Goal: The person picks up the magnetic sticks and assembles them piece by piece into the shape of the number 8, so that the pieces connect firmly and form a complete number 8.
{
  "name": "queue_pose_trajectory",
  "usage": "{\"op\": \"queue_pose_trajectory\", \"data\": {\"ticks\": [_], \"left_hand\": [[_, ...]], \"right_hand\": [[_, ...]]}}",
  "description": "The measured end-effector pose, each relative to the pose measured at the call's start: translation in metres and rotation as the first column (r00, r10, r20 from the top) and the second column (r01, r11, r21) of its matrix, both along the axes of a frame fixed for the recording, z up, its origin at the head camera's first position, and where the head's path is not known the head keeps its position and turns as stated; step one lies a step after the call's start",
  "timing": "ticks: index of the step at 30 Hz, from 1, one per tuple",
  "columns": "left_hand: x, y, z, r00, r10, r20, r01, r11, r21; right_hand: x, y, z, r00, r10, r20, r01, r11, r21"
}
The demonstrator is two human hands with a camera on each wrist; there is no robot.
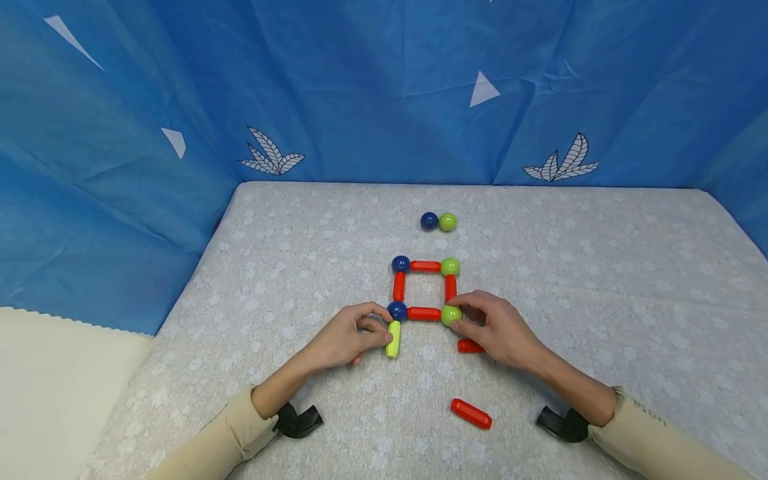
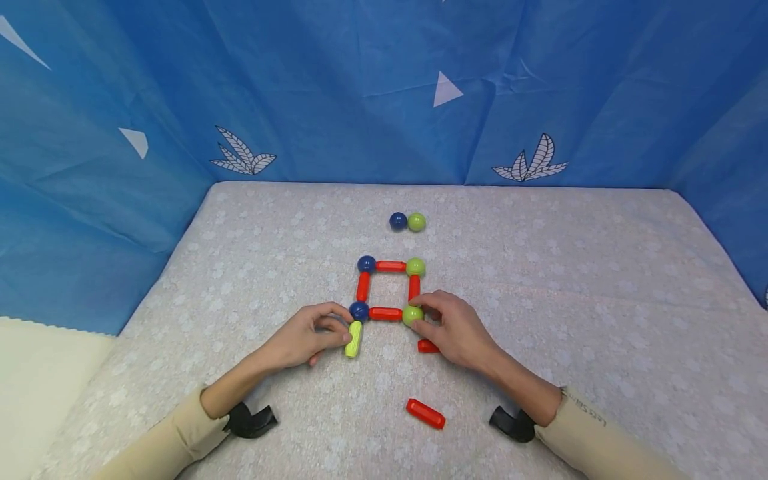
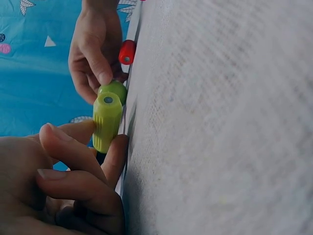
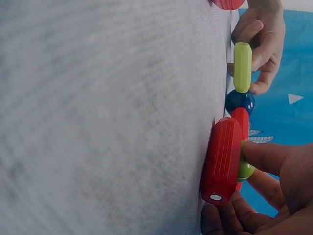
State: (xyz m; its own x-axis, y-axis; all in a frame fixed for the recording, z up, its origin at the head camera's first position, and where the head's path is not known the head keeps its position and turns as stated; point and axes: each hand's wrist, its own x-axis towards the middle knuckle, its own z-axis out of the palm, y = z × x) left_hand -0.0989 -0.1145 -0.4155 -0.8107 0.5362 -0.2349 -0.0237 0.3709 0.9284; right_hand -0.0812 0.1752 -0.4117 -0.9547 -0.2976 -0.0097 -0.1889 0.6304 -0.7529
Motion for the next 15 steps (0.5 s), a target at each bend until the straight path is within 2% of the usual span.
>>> {"op": "queue_pose_trajectory", "data": {"ticks": [15], "left_hand": [[-0.0006, -0.0009, -0.0018, 1.0, 0.001, 0.005, -0.001, 1.0, -0.003]], "right_hand": [[-0.0004, -0.0001, -0.0003, 1.0, 0.0, 0.005, 0.0, 1.0, 0.001]]}}
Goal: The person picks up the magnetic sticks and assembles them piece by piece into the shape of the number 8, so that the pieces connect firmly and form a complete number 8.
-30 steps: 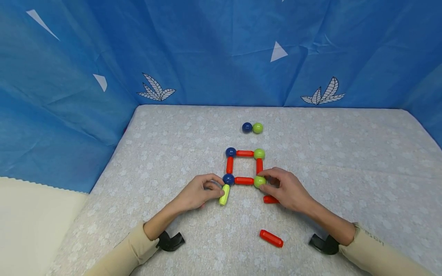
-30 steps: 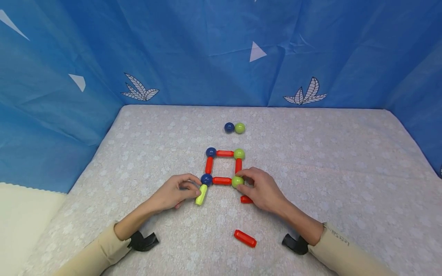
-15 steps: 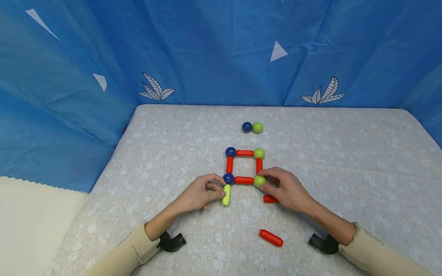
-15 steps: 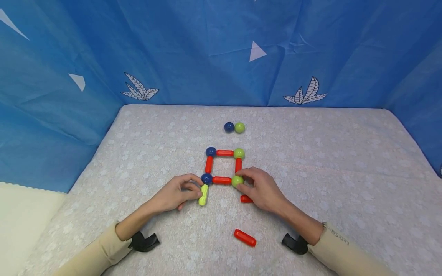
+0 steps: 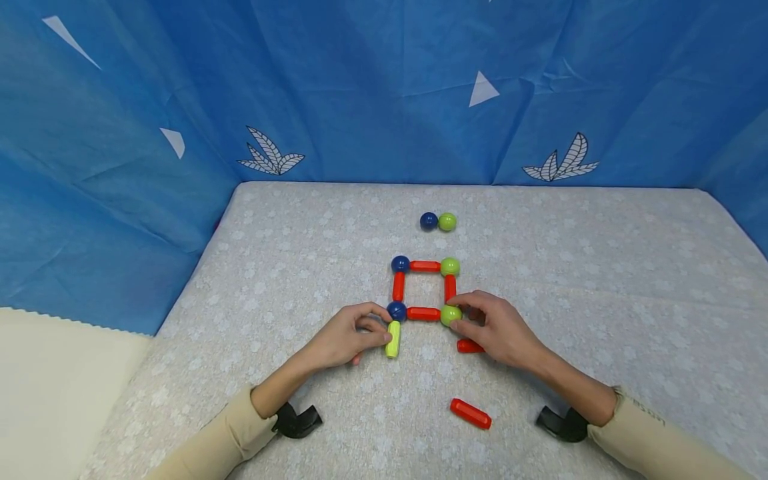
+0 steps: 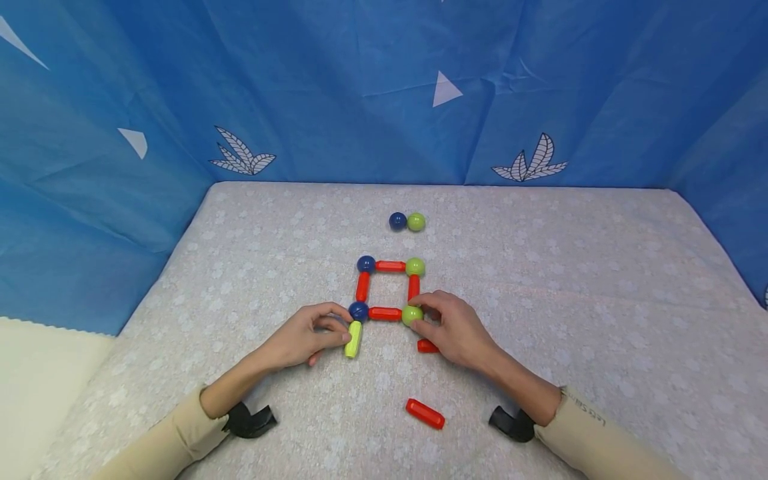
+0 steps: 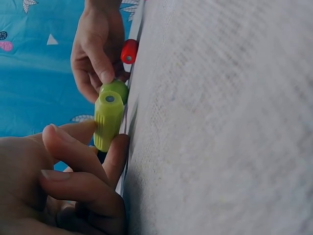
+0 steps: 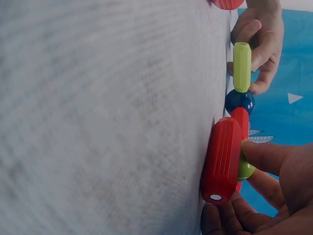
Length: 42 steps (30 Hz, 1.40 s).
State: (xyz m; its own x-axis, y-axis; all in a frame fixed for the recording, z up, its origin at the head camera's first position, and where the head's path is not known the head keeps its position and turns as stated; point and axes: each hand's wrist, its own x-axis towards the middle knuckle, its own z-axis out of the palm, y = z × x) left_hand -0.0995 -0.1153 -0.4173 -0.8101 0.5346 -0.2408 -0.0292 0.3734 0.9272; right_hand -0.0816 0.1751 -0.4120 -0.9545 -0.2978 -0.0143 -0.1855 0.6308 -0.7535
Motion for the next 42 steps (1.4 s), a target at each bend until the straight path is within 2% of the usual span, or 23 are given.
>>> {"op": "queue_pose_trajectory", "data": {"ticks": [6, 10, 12, 15, 19, 23, 27, 29, 31, 34, 38, 42], "left_hand": [[0.0, -0.001, 0.0, 1.0, -0.002, -0.002, 0.002, 1.0, 0.008], [-0.002, -0.001, 0.001, 1.0, -0.026, -0.014, 0.026, 1.0, -0.003], [-0.005, -0.003, 0.003, 0.998, -0.046, -0.042, 0.045, 0.999, -0.024], [-0.015, -0.004, 0.009, 0.99, -0.062, -0.125, 0.053, 0.996, -0.072], [-0.038, 0.0, 0.021, 0.97, -0.03, -0.242, 0.001, 0.993, -0.119], [-0.071, 0.012, 0.031, 0.945, 0.013, -0.327, -0.057, 0.99, -0.128], [-0.104, 0.03, 0.038, 0.921, 0.01, -0.39, -0.075, 0.986, -0.152], [-0.119, 0.041, 0.04, 0.911, -0.016, -0.412, -0.069, 0.979, -0.191], [-0.131, 0.053, 0.042, 0.91, -0.048, -0.412, -0.059, 0.968, -0.245], [-0.147, 0.071, 0.044, 0.907, -0.108, -0.407, -0.042, 0.939, -0.341], [-0.164, 0.088, 0.042, 0.904, -0.172, -0.39, -0.02, 0.897, -0.442], [-0.175, 0.097, 0.041, 0.9, -0.227, -0.372, 0.006, 0.86, -0.51]], "right_hand": [[0.0, 0.0, 0.0, 1.0, 0.001, -0.003, -0.001, 1.0, 0.006], [0.0, 0.0, 0.0, 1.0, 0.001, 0.0, -0.001, 1.0, 0.009], [0.0, 0.0, 0.0, 1.0, 0.002, 0.002, -0.002, 1.0, 0.01], [0.0, 0.0, 0.0, 1.0, 0.001, 0.003, -0.001, 1.0, 0.013], [0.0, 0.0, 0.0, 1.0, -0.001, 0.002, 0.001, 1.0, 0.015], [0.0, 0.0, 0.0, 1.0, -0.001, 0.0, 0.001, 1.0, 0.017], [0.0, 0.0, 0.0, 1.0, -0.002, 0.009, 0.002, 1.0, 0.016], [0.0, 0.0, 0.0, 1.0, -0.004, 0.011, 0.003, 1.0, 0.014], [0.0, 0.0, 0.0, 1.0, -0.005, 0.012, 0.005, 1.0, 0.014], [0.0, 0.001, 0.0, 1.0, -0.007, 0.009, 0.007, 1.0, 0.016], [0.001, 0.0, 0.001, 1.0, -0.006, 0.013, 0.005, 1.0, 0.021], [0.0, -0.002, 0.001, 1.0, -0.01, 0.022, 0.009, 1.0, 0.027]]}}
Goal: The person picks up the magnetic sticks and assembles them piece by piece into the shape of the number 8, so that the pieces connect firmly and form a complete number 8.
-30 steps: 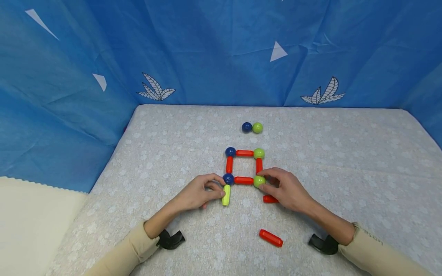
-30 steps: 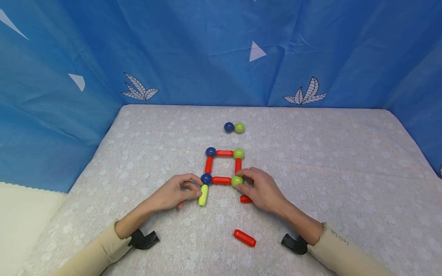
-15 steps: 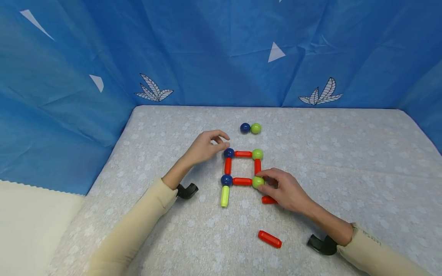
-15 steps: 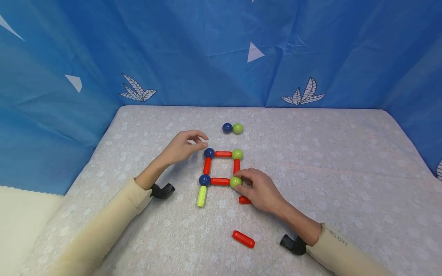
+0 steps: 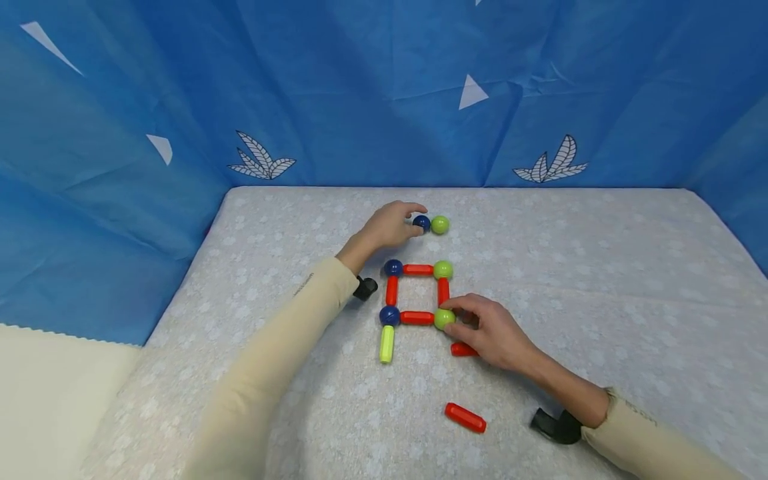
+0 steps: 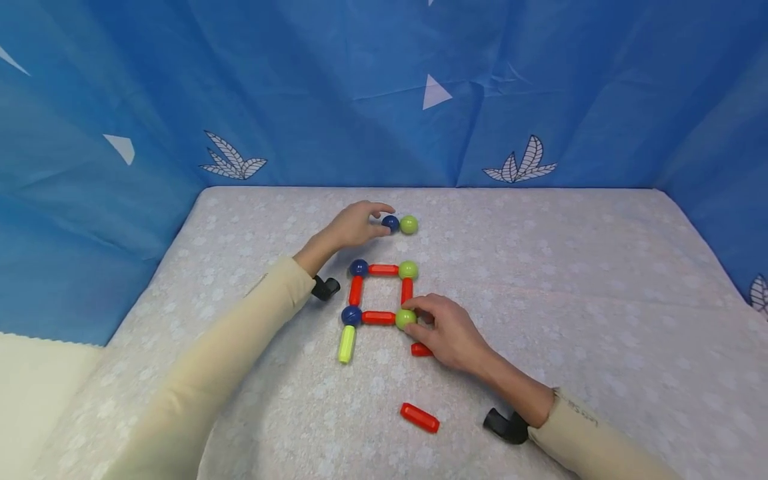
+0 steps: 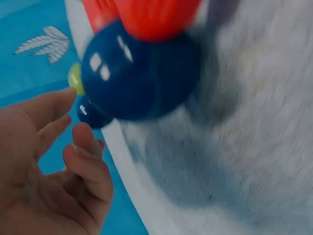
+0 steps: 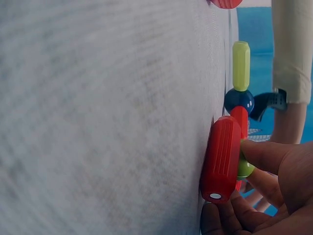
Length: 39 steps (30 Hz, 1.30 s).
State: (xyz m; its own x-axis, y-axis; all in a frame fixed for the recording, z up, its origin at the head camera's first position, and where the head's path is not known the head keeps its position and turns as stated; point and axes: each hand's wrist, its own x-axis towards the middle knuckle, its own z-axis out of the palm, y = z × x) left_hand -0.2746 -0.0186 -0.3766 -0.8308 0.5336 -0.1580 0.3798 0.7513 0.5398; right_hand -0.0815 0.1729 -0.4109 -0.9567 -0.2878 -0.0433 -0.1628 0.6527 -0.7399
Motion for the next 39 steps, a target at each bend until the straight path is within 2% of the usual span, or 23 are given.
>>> {"op": "queue_pose_trajectory", "data": {"ticks": [4, 7, 11, 21, 34, 39], "left_hand": [[-0.006, 0.004, 0.0, 1.0, -0.023, 0.021, 0.024, 0.999, -0.045], [-0.008, 0.005, -0.003, 0.999, -0.019, 0.036, 0.02, 0.999, -0.049], [-0.009, 0.004, -0.006, 0.999, 0.005, 0.035, -0.003, 0.999, -0.042], [-0.007, 0.003, -0.006, 0.999, 0.01, 0.033, -0.009, 0.999, -0.041], [0.001, -0.006, -0.013, 1.0, 0.028, 0.013, -0.029, 0.999, 0.035], [0.009, -0.016, -0.012, 0.999, 0.032, 0.018, -0.033, 0.994, 0.107]], "right_hand": [[0.0, -0.001, 0.0, 1.0, -0.008, 0.004, 0.008, 1.0, 0.009], [0.0, -0.001, 0.0, 1.0, -0.012, 0.004, 0.012, 1.0, 0.016], [0.0, -0.001, -0.001, 1.0, -0.006, -0.003, 0.006, 1.0, 0.015], [0.0, -0.001, 0.001, 1.0, -0.002, 0.001, 0.002, 1.0, 0.012], [0.0, -0.002, 0.001, 1.0, -0.002, -0.007, 0.002, 1.0, 0.005], [0.0, -0.001, 0.001, 1.0, 0.0, -0.001, 0.0, 1.0, 0.008]]}}
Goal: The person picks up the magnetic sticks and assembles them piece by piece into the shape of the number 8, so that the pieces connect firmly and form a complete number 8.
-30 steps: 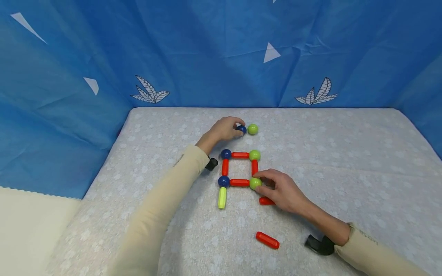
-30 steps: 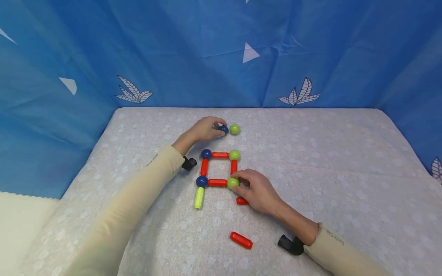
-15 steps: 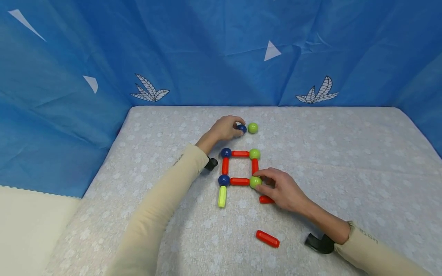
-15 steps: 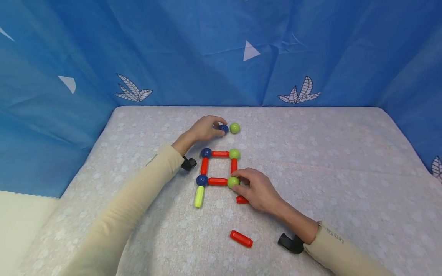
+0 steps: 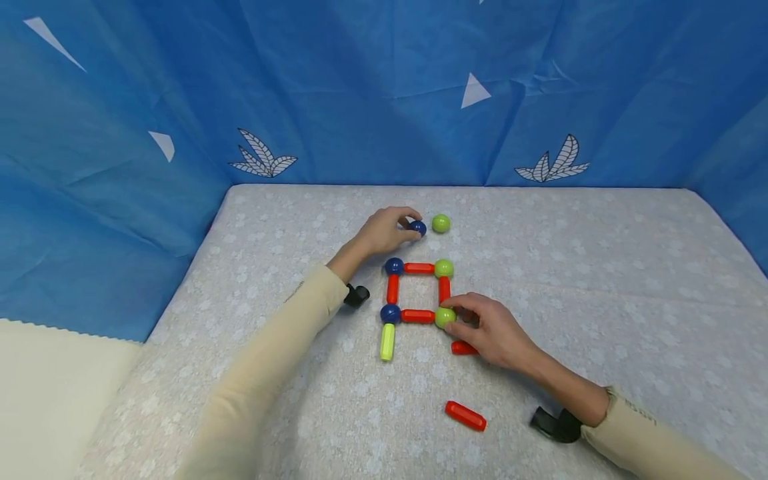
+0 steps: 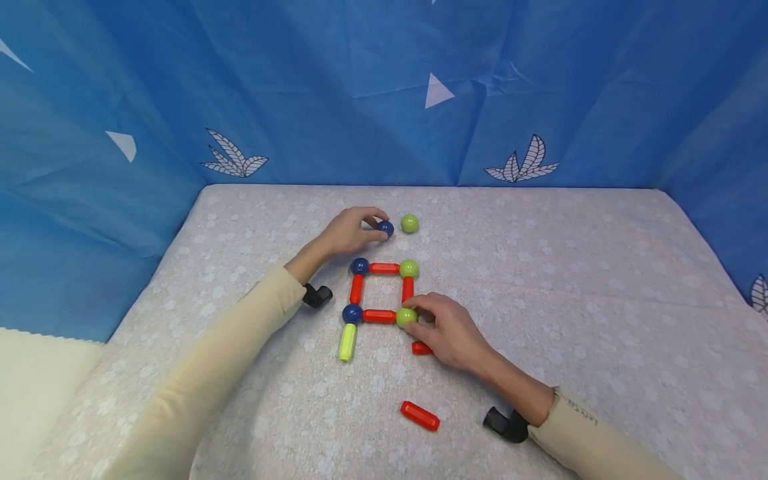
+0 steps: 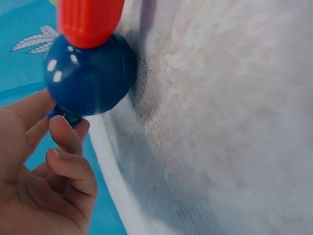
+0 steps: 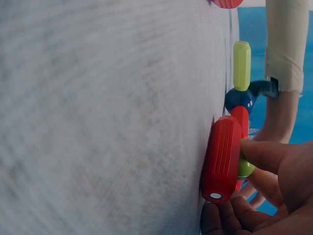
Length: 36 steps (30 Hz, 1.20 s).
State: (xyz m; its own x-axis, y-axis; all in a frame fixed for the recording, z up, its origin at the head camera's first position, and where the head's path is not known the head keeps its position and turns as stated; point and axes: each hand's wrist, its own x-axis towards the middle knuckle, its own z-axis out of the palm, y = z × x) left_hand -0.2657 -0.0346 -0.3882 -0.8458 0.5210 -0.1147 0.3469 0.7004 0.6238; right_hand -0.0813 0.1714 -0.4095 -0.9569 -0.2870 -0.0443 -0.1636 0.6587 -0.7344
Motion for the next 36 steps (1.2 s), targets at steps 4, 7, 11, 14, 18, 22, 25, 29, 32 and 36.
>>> {"op": "queue_pose_trajectory", "data": {"ticks": [4, 7, 11, 14, 18, 22, 25, 29, 32, 36], "left_hand": [[0.013, -0.012, 0.004, 1.0, 0.017, -0.026, -0.014, 0.995, 0.103], [0.029, -0.022, 0.008, 0.998, 0.024, -0.053, -0.014, 0.982, 0.189], [0.057, -0.038, 0.014, 0.997, 0.007, -0.076, 0.014, 0.961, 0.277], [0.079, -0.051, 0.017, 0.997, -0.009, -0.075, 0.032, 0.951, 0.308], [0.105, -0.067, 0.016, 1.0, -0.025, -0.01, 0.026, 0.937, 0.349], [0.129, -0.081, 0.013, 0.995, -0.07, 0.064, 0.04, 0.919, 0.393], [0.146, -0.09, 0.011, 0.989, -0.116, 0.096, 0.068, 0.912, 0.405], [0.164, -0.099, 0.009, 0.972, -0.185, 0.145, 0.118, 0.917, 0.382], [0.175, -0.103, 0.007, 0.95, -0.252, 0.185, 0.181, 0.927, 0.329], [0.184, -0.106, 0.004, 0.917, -0.303, 0.258, 0.232, 0.934, 0.272]], "right_hand": [[0.0, 0.001, 0.0, 1.0, 0.0, 0.004, 0.0, 1.0, -0.007], [0.0, 0.001, 0.0, 1.0, 0.0, 0.003, 0.0, 1.0, -0.011], [0.0, 0.001, 0.0, 1.0, 0.001, -0.002, -0.001, 1.0, -0.007], [0.0, 0.0, 0.0, 1.0, 0.004, -0.01, -0.004, 1.0, -0.007], [0.001, 0.0, 0.0, 1.0, 0.006, -0.017, -0.006, 1.0, -0.004], [0.001, -0.001, 0.0, 1.0, 0.001, -0.018, -0.002, 1.0, -0.004], [0.001, -0.001, 0.0, 1.0, 0.002, -0.024, -0.002, 1.0, -0.006], [0.002, -0.001, -0.001, 0.999, 0.001, -0.036, -0.001, 1.0, -0.005], [0.002, -0.001, -0.001, 0.999, 0.001, -0.043, -0.001, 1.0, -0.002], [0.002, -0.001, -0.001, 0.999, 0.005, -0.046, -0.005, 1.0, -0.005]]}}
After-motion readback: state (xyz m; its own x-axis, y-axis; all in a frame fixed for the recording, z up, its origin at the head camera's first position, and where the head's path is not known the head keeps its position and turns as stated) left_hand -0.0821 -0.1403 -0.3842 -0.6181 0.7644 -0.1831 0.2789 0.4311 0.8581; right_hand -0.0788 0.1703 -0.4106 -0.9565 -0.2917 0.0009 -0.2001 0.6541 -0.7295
